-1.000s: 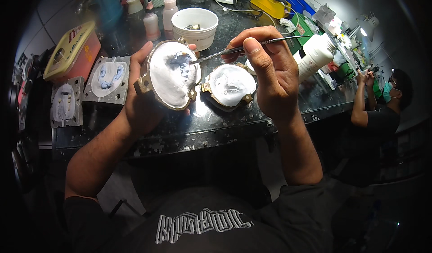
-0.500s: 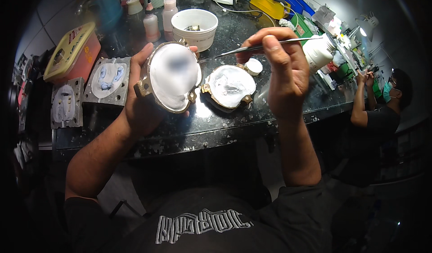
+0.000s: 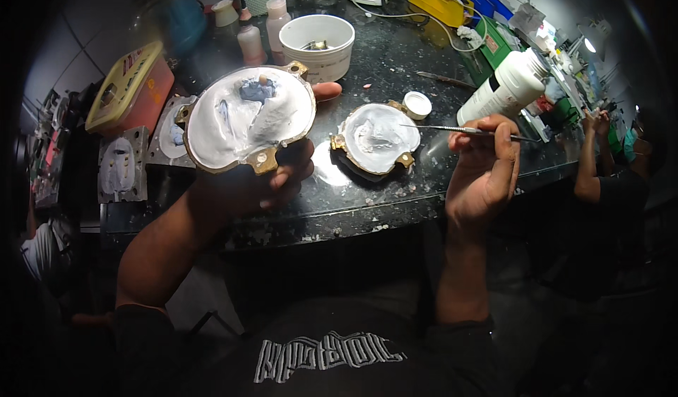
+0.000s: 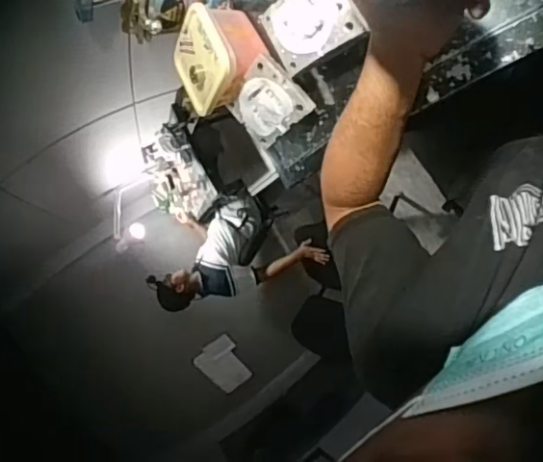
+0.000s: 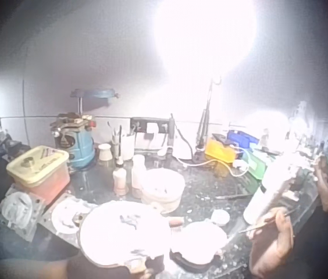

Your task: The person holds a two-part mold and uses a metal spatula to scoop a white paste from a container. They spread the paste into the cavity of one mold half, smoothing the surface. The person repeats this process, adding more paste and smoothing it across the mold interior.

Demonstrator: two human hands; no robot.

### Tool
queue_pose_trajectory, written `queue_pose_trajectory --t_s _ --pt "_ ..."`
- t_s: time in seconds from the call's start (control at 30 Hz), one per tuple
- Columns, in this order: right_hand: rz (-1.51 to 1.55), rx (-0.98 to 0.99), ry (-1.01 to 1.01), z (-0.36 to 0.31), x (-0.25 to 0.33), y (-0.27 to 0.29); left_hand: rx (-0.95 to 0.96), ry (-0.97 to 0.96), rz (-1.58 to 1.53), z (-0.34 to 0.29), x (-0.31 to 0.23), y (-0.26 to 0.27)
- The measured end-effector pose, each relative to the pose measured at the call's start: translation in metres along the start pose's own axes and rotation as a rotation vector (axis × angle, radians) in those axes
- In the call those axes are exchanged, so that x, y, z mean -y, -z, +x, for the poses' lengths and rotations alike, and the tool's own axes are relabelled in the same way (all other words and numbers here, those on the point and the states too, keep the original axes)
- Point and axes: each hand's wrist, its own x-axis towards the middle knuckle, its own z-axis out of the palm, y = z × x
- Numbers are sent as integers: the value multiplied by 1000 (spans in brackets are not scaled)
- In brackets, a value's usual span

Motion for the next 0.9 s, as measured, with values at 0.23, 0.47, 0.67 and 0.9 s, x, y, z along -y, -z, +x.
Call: queue_pose_trajectory --t_s 0.23,0.47,0.67,0.9 --pt "195 -121 -195 -18 -12 28 81 -4 -686 10 -3 -6" --pt "113 -47 -177 -20 -13 28 -31 72 -461 3 -10 -4" --pt "87 -28 -158 -20 -11 26 29 111 -607 5 -9 -1" --pt "63 -37 -154 -19 -11 22 98 65 -622 2 -5 3"
